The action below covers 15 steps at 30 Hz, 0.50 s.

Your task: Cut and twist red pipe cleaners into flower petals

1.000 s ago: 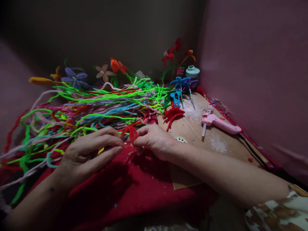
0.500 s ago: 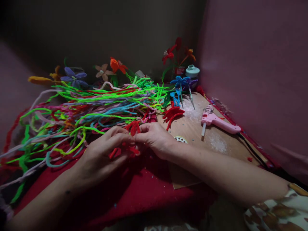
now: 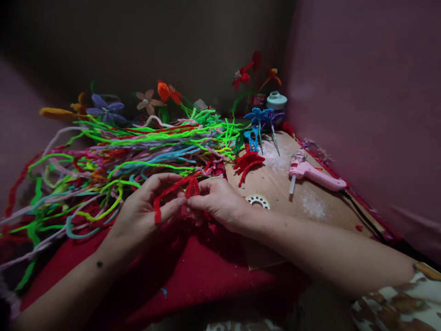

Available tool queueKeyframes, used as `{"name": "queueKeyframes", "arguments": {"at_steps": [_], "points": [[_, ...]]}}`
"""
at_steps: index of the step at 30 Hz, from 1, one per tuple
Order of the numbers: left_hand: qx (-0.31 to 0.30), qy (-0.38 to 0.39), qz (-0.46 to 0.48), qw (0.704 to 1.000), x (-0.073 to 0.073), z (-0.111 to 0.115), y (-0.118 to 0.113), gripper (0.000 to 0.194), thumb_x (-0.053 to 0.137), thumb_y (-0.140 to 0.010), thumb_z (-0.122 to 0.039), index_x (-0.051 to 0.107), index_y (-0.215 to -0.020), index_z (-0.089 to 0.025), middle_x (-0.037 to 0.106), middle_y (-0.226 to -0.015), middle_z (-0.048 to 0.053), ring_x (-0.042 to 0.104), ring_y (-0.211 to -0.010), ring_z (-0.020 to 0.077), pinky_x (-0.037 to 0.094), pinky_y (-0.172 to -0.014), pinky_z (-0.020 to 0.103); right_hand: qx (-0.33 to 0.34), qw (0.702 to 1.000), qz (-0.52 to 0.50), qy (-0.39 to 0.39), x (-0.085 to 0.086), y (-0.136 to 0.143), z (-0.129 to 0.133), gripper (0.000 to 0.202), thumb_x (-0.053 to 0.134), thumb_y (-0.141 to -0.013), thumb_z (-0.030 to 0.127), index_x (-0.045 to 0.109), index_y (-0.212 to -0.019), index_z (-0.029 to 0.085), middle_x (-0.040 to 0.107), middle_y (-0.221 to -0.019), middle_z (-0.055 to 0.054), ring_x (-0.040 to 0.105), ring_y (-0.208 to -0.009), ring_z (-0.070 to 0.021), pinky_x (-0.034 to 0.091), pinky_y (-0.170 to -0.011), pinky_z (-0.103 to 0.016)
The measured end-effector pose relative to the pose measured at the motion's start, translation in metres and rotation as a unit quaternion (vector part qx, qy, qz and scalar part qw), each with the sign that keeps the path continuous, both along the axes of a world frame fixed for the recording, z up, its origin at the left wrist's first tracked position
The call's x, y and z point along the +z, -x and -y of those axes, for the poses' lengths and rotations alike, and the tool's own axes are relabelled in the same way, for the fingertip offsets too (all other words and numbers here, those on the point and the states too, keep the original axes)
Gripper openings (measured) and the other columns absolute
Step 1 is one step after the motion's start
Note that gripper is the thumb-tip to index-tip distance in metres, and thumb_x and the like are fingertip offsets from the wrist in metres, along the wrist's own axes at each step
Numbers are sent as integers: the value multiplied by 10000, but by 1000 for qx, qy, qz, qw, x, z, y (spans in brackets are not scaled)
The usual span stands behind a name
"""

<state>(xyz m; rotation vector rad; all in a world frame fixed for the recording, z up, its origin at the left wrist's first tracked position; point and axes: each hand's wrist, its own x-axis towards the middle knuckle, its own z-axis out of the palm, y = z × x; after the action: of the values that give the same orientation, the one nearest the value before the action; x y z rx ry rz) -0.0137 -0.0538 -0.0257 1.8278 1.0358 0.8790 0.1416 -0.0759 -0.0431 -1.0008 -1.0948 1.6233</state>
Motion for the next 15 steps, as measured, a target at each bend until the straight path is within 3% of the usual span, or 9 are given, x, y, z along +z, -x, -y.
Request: {"name": "queueKeyframes", "arguments": {"at_steps": [6, 11, 15], "points": [[-1, 28, -30, 999, -3, 0, 2, 271, 588, -782, -272, 494, -1025, -198, 629, -849, 2, 625, -671, 130, 516, -607, 245, 3, 999, -9, 47, -2, 2, 0, 18, 574, -671, 106, 582, -673, 121, 591, -577, 4, 537, -443, -70, 461, -440, -188], [9, -58, -108, 992, -9, 3, 3, 269, 550, -782, -228, 453, -1032, -207, 614, -814, -5, 623, -690, 141, 498, -612, 259, 3, 999, 14, 40, -3, 4, 0, 36, 547, -648, 110, 575, -633, 126, 589, -559, 3, 539, -453, -75, 484, -464, -201], [3, -69, -121, 990, -8, 5, 1, 203, 523, -764, -176, 432, -942, -213, 573, -723, -36, 590, -607, 115, 470, -550, 230, -4, 999, 42, 26, -5, 6, 0, 42, 536, -641, 123, 558, -612, 142, 588, -540, 9, 534, -438, -79, 481, -469, -210]]}}
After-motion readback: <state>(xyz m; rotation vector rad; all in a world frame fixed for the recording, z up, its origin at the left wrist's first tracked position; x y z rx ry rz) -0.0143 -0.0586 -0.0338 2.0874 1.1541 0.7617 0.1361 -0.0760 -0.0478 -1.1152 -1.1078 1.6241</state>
